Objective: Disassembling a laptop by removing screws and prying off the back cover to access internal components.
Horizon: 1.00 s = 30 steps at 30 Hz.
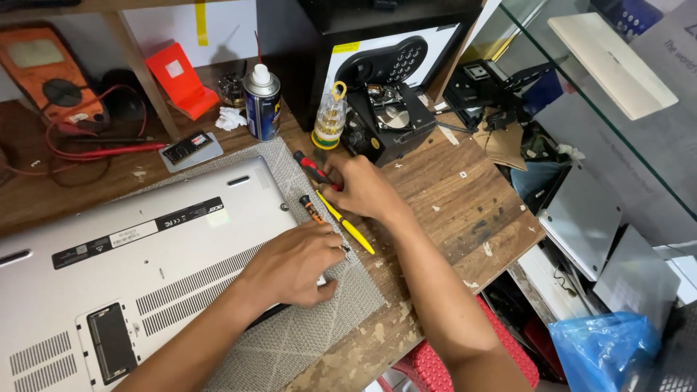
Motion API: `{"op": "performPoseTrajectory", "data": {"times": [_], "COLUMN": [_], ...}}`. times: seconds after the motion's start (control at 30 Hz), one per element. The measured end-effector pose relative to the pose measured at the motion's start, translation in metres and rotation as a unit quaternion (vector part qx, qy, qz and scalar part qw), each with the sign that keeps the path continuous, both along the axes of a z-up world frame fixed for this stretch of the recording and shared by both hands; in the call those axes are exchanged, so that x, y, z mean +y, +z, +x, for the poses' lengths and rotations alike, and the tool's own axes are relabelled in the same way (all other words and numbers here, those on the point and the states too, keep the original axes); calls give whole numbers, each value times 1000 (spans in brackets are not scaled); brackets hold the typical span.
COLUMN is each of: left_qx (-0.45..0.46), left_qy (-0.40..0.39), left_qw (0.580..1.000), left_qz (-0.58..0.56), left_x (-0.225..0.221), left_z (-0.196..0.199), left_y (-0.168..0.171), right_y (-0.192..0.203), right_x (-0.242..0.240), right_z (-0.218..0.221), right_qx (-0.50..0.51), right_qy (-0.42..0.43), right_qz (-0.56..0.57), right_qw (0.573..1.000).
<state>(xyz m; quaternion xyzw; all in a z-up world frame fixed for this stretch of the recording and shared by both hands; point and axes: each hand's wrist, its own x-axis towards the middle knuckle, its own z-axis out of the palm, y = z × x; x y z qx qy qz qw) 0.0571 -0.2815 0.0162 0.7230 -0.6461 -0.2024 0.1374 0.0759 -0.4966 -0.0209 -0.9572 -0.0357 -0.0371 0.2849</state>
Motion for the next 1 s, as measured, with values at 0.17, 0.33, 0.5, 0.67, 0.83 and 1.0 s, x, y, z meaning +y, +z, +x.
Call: {"op": "performPoseTrajectory", "data": {"times": [0.17, 0.33, 0.5, 0.67, 0.83, 1.0], "left_qx": [-1, -5, 15, -13, -27, 2], "left_qy": [0, 13, 30, 35, 52, 59], "left_qw": [1000, 999, 997, 997, 995, 997], "left_qz": [16, 41, 66, 69, 82, 51], "left_x": [-5, -3, -2, 7, 10, 8], "left_z": [0, -1, -1, 12, 18, 20], "left_y": [-4, 10, 16, 22, 26, 13], "right_y": [-8, -10, -5, -4, 5, -3], "right_x": [-2, -3, -3, -3, 1, -1], "right_z": [-2, -3, -3, -4, -6, 3], "right_qx": [13, 30, 31, 33, 38, 43], "right_qy": [-13, -18, -26, -25, -23, -28], "right_qz": [-7, -10, -19, -13, -11, -32], "right_qw": [1000, 999, 999, 999, 999, 998]}}
